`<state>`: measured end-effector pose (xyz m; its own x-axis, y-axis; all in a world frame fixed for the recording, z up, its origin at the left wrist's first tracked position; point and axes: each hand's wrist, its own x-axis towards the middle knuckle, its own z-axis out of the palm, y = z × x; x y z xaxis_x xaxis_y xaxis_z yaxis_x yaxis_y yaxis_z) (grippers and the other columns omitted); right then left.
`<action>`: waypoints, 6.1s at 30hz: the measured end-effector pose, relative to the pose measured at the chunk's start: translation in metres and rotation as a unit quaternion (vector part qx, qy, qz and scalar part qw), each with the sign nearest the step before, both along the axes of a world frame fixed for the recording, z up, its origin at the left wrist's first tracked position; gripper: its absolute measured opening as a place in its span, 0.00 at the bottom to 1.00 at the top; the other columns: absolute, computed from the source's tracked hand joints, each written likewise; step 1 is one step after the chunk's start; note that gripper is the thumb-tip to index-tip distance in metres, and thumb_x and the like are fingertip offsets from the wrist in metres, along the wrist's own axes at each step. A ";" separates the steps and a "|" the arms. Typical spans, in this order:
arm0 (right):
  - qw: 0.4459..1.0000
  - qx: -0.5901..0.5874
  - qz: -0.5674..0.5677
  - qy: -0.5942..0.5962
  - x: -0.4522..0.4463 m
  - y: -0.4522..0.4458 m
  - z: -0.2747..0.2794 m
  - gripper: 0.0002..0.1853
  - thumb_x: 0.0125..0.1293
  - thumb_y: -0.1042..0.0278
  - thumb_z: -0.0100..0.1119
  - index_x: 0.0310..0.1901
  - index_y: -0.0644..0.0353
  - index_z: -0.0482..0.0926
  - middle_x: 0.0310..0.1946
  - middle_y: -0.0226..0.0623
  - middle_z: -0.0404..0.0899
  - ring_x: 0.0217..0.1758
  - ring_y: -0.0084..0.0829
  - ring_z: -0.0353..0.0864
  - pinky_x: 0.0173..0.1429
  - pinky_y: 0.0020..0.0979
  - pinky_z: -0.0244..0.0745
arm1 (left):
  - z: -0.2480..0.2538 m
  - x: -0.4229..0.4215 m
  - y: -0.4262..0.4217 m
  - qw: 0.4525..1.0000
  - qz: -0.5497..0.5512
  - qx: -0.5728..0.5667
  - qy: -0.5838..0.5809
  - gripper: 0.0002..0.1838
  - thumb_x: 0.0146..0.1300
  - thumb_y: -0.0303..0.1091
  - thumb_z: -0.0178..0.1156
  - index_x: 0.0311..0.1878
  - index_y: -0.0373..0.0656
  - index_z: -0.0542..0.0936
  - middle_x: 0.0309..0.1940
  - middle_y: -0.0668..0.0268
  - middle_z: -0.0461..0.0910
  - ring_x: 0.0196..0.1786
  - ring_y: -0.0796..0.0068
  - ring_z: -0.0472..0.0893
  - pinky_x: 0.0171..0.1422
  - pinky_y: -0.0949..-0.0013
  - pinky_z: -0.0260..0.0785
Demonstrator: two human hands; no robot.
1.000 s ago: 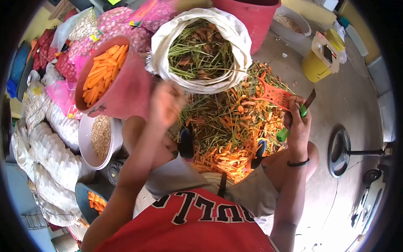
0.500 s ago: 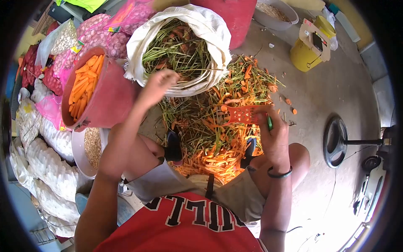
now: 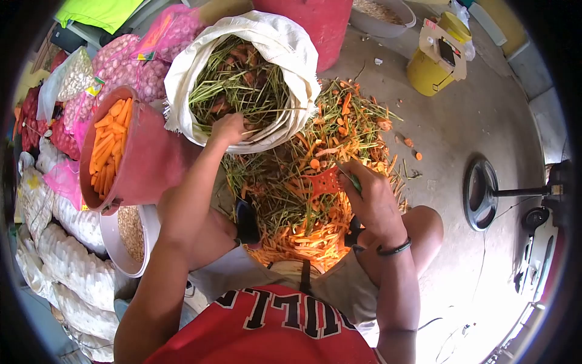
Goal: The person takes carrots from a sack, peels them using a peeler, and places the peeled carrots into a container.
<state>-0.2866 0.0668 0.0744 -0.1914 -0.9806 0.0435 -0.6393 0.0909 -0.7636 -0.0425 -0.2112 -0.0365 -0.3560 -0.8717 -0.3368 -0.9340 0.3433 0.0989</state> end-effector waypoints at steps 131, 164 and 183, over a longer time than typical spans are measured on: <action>0.845 0.055 0.017 -0.532 0.105 -0.017 -0.027 0.33 0.74 0.30 0.37 0.23 0.53 0.63 0.11 0.21 0.54 0.11 0.16 0.52 0.14 0.22 0.49 | 0.076 -0.011 0.185 0.484 0.092 0.148 0.857 0.27 0.67 0.19 0.59 0.64 0.47 0.60 0.60 0.61 0.71 0.62 0.70 0.73 0.66 0.62 0.71; 0.991 -0.047 0.123 -0.012 0.079 -0.021 -0.020 0.54 0.42 0.29 0.76 0.54 0.76 0.69 0.24 0.54 0.80 0.30 0.49 0.85 0.36 0.41 0.78 | 0.069 0.013 0.183 0.362 0.166 0.508 0.764 0.22 0.78 0.40 0.43 0.67 0.37 0.69 0.54 0.63 0.79 0.56 0.70 0.80 0.59 0.64 0.75; 0.987 -0.023 0.151 0.047 0.092 -0.010 -0.017 0.32 0.68 0.37 0.55 0.39 0.69 0.76 0.18 0.54 0.73 0.25 0.55 0.78 0.32 0.45 0.72 | 0.067 0.009 0.178 0.393 0.194 0.470 0.766 0.23 0.79 0.43 0.39 0.68 0.39 0.69 0.56 0.57 0.79 0.54 0.70 0.81 0.57 0.66 0.76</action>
